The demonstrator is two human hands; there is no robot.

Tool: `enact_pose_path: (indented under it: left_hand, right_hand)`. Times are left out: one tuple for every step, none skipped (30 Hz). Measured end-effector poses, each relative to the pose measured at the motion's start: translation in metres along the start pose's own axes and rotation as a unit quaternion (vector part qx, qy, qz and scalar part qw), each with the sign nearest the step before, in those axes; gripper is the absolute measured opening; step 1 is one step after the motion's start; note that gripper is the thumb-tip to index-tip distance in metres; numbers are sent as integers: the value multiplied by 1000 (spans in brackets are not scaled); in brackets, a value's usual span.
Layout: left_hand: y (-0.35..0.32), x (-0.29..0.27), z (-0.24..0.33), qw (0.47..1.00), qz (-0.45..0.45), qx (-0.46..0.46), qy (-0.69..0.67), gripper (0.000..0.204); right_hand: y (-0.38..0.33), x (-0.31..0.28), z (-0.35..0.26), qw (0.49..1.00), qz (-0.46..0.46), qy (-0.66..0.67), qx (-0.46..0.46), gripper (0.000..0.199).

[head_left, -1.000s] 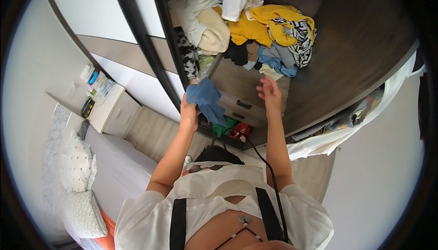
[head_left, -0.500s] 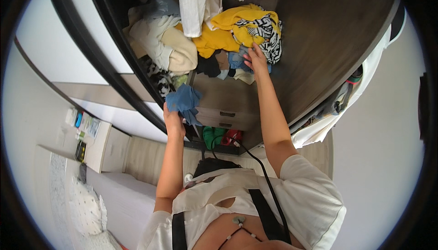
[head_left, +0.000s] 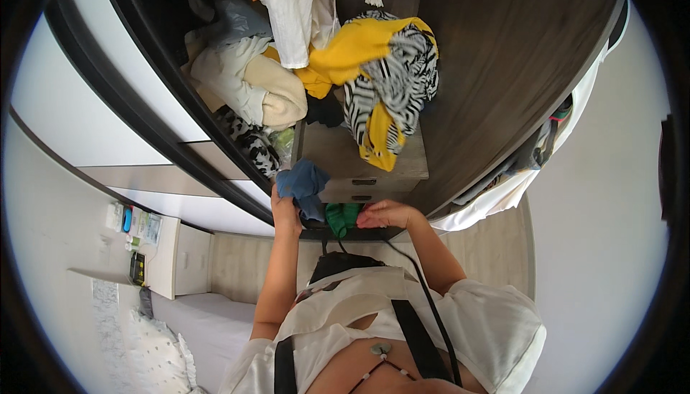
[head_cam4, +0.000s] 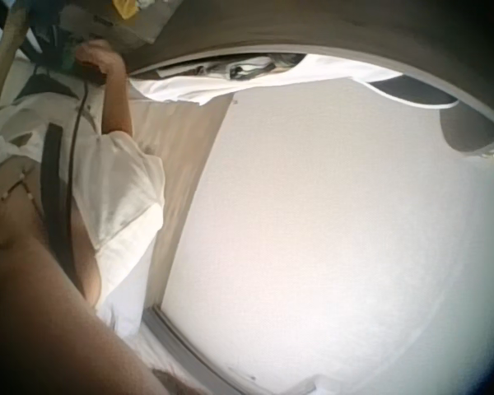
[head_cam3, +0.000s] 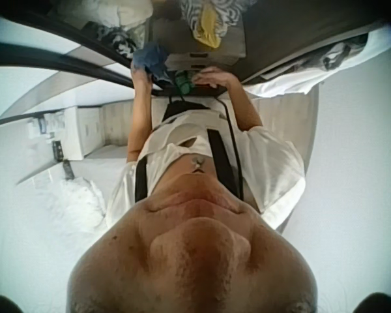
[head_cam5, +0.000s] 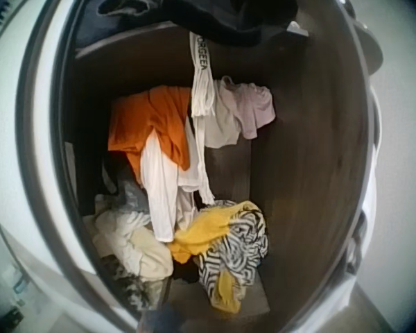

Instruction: The person takes a shirt from a closet shelf, spreads it out on a bed, folds the sides inward, folds it in half, and places it back onto a shelf inside the closet.

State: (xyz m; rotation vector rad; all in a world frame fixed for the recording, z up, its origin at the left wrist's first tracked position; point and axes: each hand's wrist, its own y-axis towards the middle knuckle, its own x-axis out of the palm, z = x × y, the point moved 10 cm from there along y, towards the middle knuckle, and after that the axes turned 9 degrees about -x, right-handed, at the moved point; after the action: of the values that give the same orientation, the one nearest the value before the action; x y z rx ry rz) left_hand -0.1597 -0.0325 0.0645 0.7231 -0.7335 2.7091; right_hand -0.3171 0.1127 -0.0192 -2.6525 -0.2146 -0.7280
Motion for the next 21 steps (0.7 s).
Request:
enact_pose_path:
  left_hand:
    - [-1,-6,2,1000,14,1,12,28]
    - [-3,-13,5,999,29,3,23,27]
    - [-5,-16,7,999,42,3,35,26]
    - [-9,-20,7,999,46,1,28,25]
    - [-12,-23,7,999,50,-1,20,25]
    - [-14,-26,6,999,53,-4,11,25]
    - [-15,-29,4,999,51,-5,12,25]
    - [-15,-34,2,999,51,-4,15,26]
    - [-17,-40,0,998,53,-3,17,27]
    - [-23,-40,0,998,55,-4,18,27]
    - [-33,-42,3,997,77,-8,32,28]
    - [-35,-42,0,997,74,-7,17,27]
    - [-37,-48,1,997,79,-2,4,27]
    - [-39,-58,3,996,87,5,-11,27]
    - [-41,-75,2,995,101,1,-4,26]
    - [-46,-81,1,995,103,1,-5,27]
    - [-51,-86,0,994,106,1,-6,27]
    - [-56,-95,0,994,113,3,-8,28]
    - [-60,-104,-7,992,121,-6,-21,29]
    - [-69,-117,-11,989,140,-9,-37,30]
    - [-82,-135,-10,984,167,-7,-53,31]
  right_hand:
    - [0,-15,3,997,67,37,-29,27]
    - [-2,-32,5,987,133,75,-57,28]
    - [1,-65,-3,961,214,115,-132,33]
    - [-2,-84,-20,921,294,156,-201,38]
    - [-6,-95,-39,891,330,164,-265,44]
    - [-16,-88,-73,856,365,168,-326,51]
    - [-12,-72,-102,864,306,181,-355,58]
    - [-8,-55,-126,869,245,195,-382,64]
    - [-10,-52,-128,867,317,178,-342,68]
    - [-15,-49,-127,858,387,158,-298,72]
    - [-20,-52,-123,844,454,135,-253,75]
    - [-1,-79,-108,859,409,185,-246,82]
    - [15,-91,-100,866,388,200,-242,81]
    - [28,-94,-96,875,365,215,-235,80]
    - [29,-68,-107,879,358,221,-225,79]
    - [34,-76,-106,882,367,213,-206,71]
    - [26,-93,-97,854,468,162,-158,68]
    - [16,-95,-94,816,558,107,-107,64]
    - [35,-136,-79,823,527,144,-156,57]
    - [53,-153,-66,830,487,196,-187,53]
    - [44,-116,-73,828,523,144,-140,48]
